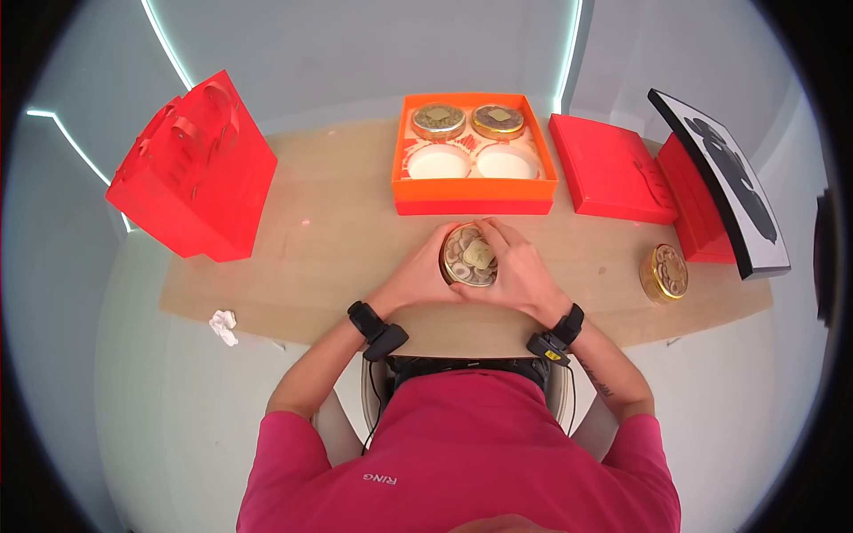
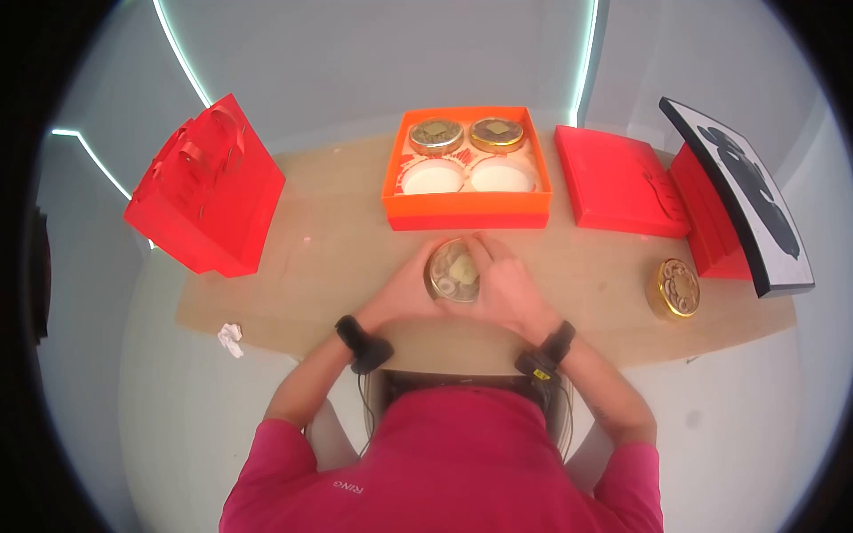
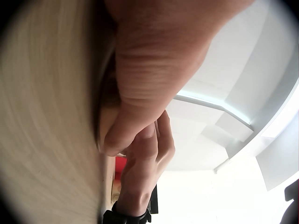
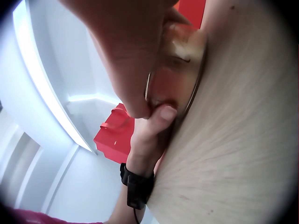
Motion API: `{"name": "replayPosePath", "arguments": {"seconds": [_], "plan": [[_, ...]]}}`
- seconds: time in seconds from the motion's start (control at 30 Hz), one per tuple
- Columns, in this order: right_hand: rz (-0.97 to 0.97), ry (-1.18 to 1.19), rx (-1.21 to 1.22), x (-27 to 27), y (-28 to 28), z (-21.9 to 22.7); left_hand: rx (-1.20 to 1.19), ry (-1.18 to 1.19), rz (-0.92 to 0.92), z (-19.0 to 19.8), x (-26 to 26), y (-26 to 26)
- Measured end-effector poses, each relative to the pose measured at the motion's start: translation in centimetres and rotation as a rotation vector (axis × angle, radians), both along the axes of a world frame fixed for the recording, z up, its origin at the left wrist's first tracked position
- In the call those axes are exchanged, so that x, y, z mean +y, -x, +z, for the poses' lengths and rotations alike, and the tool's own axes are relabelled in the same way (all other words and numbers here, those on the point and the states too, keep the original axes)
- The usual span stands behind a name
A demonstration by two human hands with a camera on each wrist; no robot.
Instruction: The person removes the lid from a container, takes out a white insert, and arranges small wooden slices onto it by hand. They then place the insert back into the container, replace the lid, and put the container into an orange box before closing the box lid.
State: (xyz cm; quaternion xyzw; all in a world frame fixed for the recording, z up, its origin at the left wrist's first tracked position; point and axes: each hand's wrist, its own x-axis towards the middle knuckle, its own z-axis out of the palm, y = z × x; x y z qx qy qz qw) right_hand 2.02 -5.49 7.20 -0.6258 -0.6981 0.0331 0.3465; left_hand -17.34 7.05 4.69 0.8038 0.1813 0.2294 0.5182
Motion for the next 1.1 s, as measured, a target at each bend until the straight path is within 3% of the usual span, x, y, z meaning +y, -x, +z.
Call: {"name": "replayPosePath", "arguments": {"seconds": [0.27, 0.37, 0.47, 0.63, 0.83, 1.1], "plan": [[0.065, 0.05, -0.066, 0.8, -0.9, 0.1, -0.013, 0.003, -0.012, 0.8, -0.1, 0.2], [0.017, 0.12, -0.217, 1.8, -1.4, 0.2, 0.011, 0.007, 0.012, 0.9, -0.3, 0.0], [-0.001, 0.443, -0.306, 2.9, -0.7, 3.8, 0.027, -0.073, 0.016, 0.1, 0.4, 0.1], [0.036, 0.727, -0.431, 5.1, 0.5, 7.7, -0.041, -0.204, 0.048, -0.9, 0.5, -0.1], [0.009, 0.816, -0.437, 5.4, 1.8, 8.7, -0.052, -0.245, 0.038, -1.3, 1.0, -0.1], [0.01, 0.749, -0.431, 5.5, 1.0, 7.4, -0.038, -0.228, 0.032, -1.0, 0.9, -0.1]]}}
